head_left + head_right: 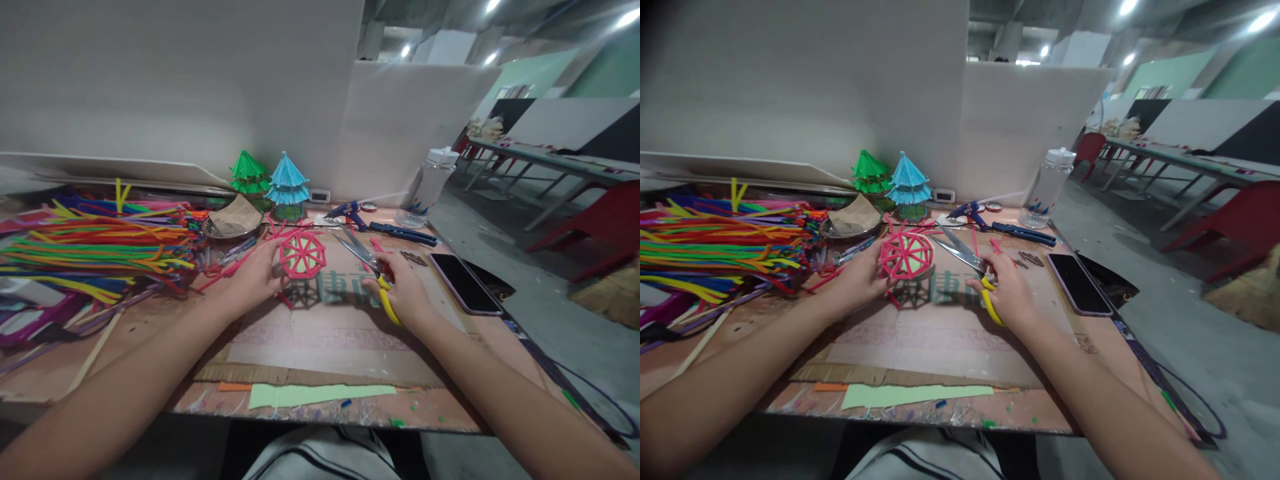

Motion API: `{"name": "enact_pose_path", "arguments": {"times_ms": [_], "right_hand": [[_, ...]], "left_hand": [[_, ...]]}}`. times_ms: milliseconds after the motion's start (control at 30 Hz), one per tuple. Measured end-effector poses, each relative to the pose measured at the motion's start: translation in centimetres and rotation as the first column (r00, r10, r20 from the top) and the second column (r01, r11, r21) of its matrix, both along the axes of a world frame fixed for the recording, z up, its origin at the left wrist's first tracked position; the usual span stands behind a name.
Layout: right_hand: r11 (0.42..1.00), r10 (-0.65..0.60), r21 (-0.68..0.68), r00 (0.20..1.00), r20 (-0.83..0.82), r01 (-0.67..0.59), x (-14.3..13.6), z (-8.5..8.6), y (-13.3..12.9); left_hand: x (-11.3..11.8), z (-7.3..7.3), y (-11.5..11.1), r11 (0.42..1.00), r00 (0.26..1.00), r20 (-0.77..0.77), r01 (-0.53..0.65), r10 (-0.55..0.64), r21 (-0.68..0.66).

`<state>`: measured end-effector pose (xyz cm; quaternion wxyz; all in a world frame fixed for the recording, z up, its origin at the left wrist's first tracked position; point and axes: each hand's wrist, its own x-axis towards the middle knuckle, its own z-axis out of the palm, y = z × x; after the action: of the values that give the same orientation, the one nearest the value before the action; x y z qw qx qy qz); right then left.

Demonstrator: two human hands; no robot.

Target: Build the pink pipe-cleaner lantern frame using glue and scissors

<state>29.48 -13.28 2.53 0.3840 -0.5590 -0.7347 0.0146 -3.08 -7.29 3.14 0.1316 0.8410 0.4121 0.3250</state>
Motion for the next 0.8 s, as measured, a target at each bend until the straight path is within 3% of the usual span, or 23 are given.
{"name": "enact_pose_path", "arguments": {"times_ms": [167,400,633,800], "right_hand": [[1.0,0.015,0.02,1.0,-0.005,-0.015,0.0,0.0,-0.1],[0.989,0.072,0.12,0.987,0.146,-0.09,0.0,0.2,-0.6],[0.982,0.038,0.168,0.957,0.286,-0.089,-0.1,0.0,-0.6],[0.981,0.008,0.18,0.948,0.319,-0.07,-0.4,0.4,-1.0]], "left_hand": [[0.2,0.3,0.0,1.0,1.0,0.004,0.007,-0.007,0.026],[1.1,1.0,-1.0,0.991,0.984,0.161,0.088,-0.072,-0.097],[0.9,0.3,-2.0,0.988,0.997,0.076,0.0,0.012,-0.156],[1.2,0.3,-2.4,0.982,0.994,0.111,0.001,0.021,-0.189]]}}
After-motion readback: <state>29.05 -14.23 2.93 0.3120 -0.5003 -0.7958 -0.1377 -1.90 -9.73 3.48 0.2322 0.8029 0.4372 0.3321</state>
